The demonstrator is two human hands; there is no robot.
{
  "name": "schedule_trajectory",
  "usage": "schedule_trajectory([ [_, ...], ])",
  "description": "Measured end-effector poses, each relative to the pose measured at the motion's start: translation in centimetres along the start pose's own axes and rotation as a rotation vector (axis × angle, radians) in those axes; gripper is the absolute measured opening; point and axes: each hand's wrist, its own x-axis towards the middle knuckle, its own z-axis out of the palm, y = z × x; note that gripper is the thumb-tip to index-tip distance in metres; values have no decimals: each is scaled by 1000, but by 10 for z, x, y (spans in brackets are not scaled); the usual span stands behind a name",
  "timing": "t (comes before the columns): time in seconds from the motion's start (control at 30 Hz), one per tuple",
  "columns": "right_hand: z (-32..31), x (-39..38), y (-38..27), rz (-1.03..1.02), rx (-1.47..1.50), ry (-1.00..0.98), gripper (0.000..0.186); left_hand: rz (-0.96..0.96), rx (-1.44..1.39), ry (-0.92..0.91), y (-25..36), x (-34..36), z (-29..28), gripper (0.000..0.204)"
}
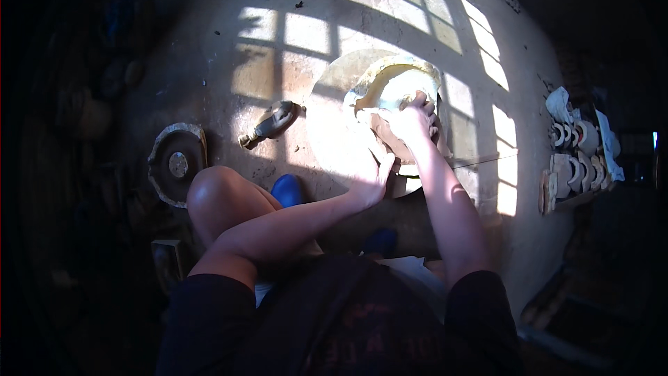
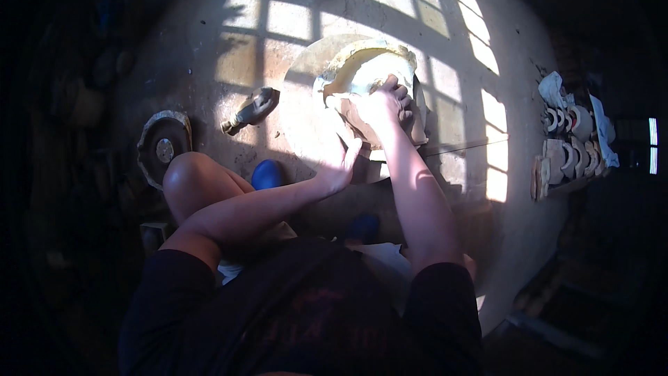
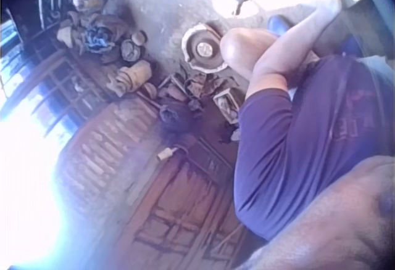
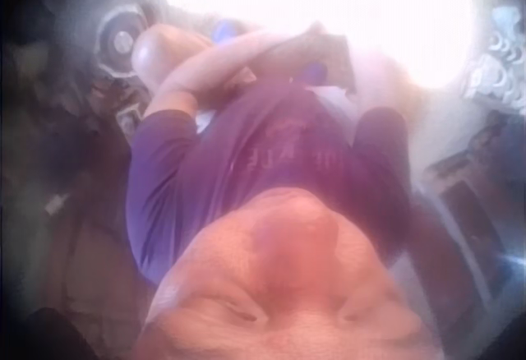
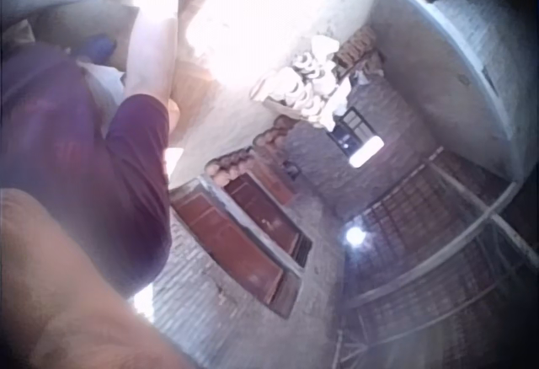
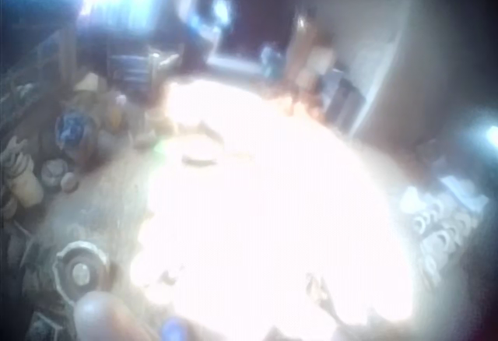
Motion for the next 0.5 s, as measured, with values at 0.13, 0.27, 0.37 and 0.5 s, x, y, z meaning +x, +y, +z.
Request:
schedule_trajectory([
  [0.13,-2,7,4,-9,-92,-82,124,121,114,14,-5,4,3,46],
  [0.27,9,0,39,-276,-14,109,120,-264,-454,145,7,29,-18,46],
  [0.37,16,-5,47,-390,-2,172,116,-200,-392,315,-1,35,-15,45],
  [0.5,20,-6,52,-378,-58,177,115,-214,-83,366,-7,44,-20,46],
])
